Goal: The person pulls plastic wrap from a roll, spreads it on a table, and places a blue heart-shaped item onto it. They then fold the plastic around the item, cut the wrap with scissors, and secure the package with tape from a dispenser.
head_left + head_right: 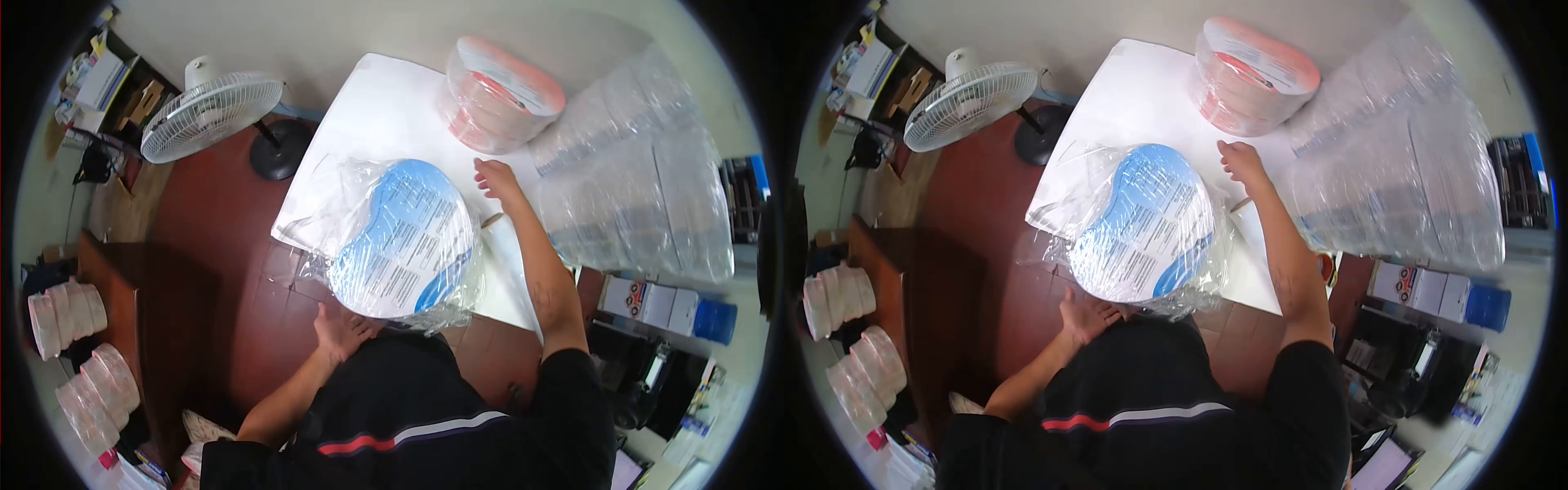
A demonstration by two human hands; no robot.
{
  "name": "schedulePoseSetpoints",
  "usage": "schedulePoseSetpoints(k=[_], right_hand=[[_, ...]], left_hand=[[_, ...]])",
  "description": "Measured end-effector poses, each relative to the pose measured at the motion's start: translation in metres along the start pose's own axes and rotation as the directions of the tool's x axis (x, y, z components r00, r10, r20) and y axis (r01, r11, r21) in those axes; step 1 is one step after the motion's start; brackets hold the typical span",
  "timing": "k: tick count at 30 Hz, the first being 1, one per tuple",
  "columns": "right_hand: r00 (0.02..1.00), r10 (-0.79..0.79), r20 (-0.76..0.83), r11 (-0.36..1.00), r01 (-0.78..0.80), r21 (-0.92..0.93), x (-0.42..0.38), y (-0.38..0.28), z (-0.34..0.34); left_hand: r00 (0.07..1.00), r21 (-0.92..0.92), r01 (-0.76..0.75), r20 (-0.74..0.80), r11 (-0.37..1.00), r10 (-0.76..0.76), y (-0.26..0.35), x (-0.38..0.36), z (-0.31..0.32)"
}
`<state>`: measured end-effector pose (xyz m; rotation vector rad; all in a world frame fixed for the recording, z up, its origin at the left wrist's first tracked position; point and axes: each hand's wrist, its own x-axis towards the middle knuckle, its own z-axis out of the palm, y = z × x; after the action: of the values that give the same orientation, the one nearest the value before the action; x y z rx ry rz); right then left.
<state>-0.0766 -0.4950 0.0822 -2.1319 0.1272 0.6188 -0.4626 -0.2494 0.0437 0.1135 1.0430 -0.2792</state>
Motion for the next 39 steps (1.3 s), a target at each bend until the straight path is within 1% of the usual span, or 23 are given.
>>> schedulePoseSetpoints(k=[1,2,3,4,6,9,10,11,14,15,18,19,22,24,26,29,30,32,33,36,37,38,39], right_hand=[[0.977,0.144,0.159,0.989,-0.145,-0.009,0.025,-0.006,0.007],[0.945,0.218,0.243,0.976,-0.208,-0.066,0.047,-0.010,0.019],[0.900,0.295,0.319,0.955,-0.268,-0.128,0.067,-0.008,0.037],[0.845,0.371,0.384,0.928,-0.320,-0.192,0.080,-0.003,0.057],[0.708,0.180,0.682,0.980,-0.186,-0.065,0.085,0.012,0.096],[0.605,0.121,0.787,0.949,-0.303,0.086,0.049,-0.020,0.101],[0.625,0.107,0.773,0.943,-0.309,0.120,0.051,-0.017,0.101],[0.647,0.091,0.757,0.936,-0.315,0.157,0.051,-0.013,0.102],[0.717,0.028,0.696,0.949,-0.237,0.206,0.047,-0.010,0.092],[0.738,0.007,0.675,0.959,-0.197,0.206,0.041,-0.011,0.086],[0.686,-0.245,0.685,0.924,-0.050,0.380,-0.018,-0.070,0.045],[0.735,-0.100,0.671,0.728,-0.406,0.552,-0.022,-0.057,0.043],[0.786,-0.188,0.589,0.620,-0.370,0.692,-0.066,-0.055,0.015],[0.872,-0.262,0.414,0.560,-0.212,0.801,-0.093,-0.037,0.022],[0.912,-0.291,0.288,0.498,-0.113,0.860,-0.107,-0.010,0.031],[0.972,-0.133,0.196,0.435,-0.121,0.892,-0.119,0.017,0.052],[0.983,-0.097,0.157,0.409,-0.105,0.907,-0.117,0.025,0.063],[0.993,-0.100,0.062,0.520,-0.001,0.854,-0.106,0.060,0.089],[0.995,-0.099,0.020,0.575,0.041,0.817,-0.107,0.070,0.097],[0.999,-0.033,-0.015,0.578,0.031,0.816,-0.125,0.067,0.103],[1.000,-0.012,-0.004,0.569,0.010,0.822,-0.130,0.071,0.105],[1.000,0.000,0.025,0.538,-0.021,0.843,-0.127,0.075,0.101],[1.000,-0.013,-0.024,0.589,0.027,0.808,-0.126,0.075,0.100]], left_hand=[[0.999,0.009,-0.033,0.031,0.999,0.032,-0.005,0.007,0.002],[0.996,0.016,-0.067,0.059,0.998,0.066,-0.010,0.014,0.004],[0.940,-0.005,-0.160,0.305,0.987,0.154,-0.013,0.036,-0.002],[0.955,-0.079,-0.157,0.241,0.984,0.171,-0.016,0.047,0.001],[0.975,-0.221,-0.157,0.118,0.963,0.186,-0.024,0.066,0.012],[0.963,-0.287,-0.199,0.120,0.937,0.241,-0.027,0.062,0.034],[0.955,-0.277,-0.224,0.131,0.935,0.267,-0.023,0.056,0.048],[0.947,-0.357,-0.197,0.173,0.913,0.272,-0.022,0.047,0.061],[0.867,-0.286,-0.428,0.137,0.857,0.479,-0.008,0.062,0.046],[0.861,-0.317,-0.417,0.161,0.852,0.481,0.002,0.049,0.057],[0.746,-0.116,-0.602,0.273,0.790,0.608,0.047,0.055,0.044],[0.704,-0.073,-0.646,0.328,0.760,0.630,0.063,0.050,0.050],[0.588,-0.029,-0.693,0.554,0.720,0.589,0.107,0.015,0.087],[0.512,-0.004,-0.709,0.685,0.705,0.519,0.126,-0.006,0.120],[0.607,0.066,-0.650,0.645,0.757,0.465,0.139,-0.009,0.144],[0.674,0.207,-0.602,0.649,0.771,0.352,0.154,-0.003,0.171],[0.669,0.251,-0.618,0.665,0.745,0.332,0.154,0.001,0.179],[0.663,0.329,-0.647,0.687,0.688,0.296,0.159,0.008,0.187],[0.694,0.377,-0.629,0.666,0.680,0.274,0.174,0.027,0.178],[0.744,0.487,-0.557,0.652,0.673,0.144,0.191,0.037,0.182],[0.780,0.573,-0.552,0.611,0.605,0.134,0.196,0.038,0.181],[0.765,0.590,-0.565,0.636,0.577,0.098,0.203,0.042,0.179],[0.744,0.603,-0.582,0.665,0.546,0.058,0.209,0.050,0.178]])
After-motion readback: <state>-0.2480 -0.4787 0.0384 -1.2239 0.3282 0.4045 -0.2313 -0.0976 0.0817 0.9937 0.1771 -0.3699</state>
